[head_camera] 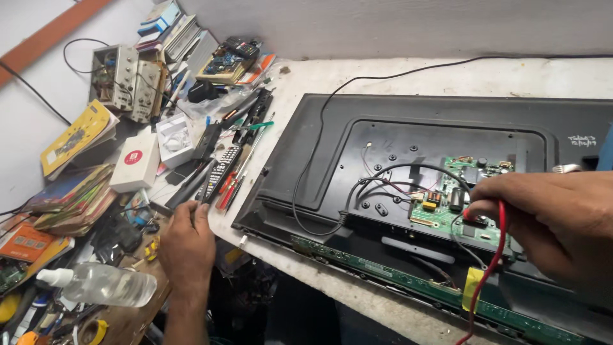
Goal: The person tests the circuit boards of an opened television with a digital multimeter, touching the red probe to points on the main board and the long board along the bottom edge while reading the display, and at times uses a small metal tool to hold or point at components on the boards.
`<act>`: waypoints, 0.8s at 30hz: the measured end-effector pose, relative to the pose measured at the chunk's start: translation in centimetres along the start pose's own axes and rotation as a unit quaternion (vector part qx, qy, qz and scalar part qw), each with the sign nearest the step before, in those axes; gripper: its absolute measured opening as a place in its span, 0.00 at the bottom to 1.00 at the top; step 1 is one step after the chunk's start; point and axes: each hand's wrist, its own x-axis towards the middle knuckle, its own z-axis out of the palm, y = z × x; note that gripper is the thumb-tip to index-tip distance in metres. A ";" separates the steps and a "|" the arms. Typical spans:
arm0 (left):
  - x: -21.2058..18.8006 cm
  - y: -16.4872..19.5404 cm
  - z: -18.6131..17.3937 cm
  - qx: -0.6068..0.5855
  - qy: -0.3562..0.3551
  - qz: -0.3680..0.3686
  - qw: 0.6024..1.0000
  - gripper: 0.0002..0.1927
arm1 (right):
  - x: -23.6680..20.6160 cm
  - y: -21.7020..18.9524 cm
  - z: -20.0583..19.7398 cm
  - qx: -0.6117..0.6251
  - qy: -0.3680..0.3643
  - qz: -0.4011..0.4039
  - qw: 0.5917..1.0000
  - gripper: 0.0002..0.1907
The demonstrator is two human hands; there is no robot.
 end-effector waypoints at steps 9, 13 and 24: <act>0.4 -4.1 3.5 0.000 -0.027 0.025 0.999 0.14 | 0.1 -0.1 0.0 -0.011 0.018 -0.035 0.999 0.09; -0.1 -3.1 3.8 -0.034 -0.037 0.029 0.998 0.13 | -0.1 -0.3 -0.3 -0.015 0.031 -0.058 0.998 0.12; 1.9 -1.8 8.5 0.045 -0.049 0.131 0.989 0.09 | -1.0 -1.8 -2.6 -0.014 0.048 -0.143 0.988 0.14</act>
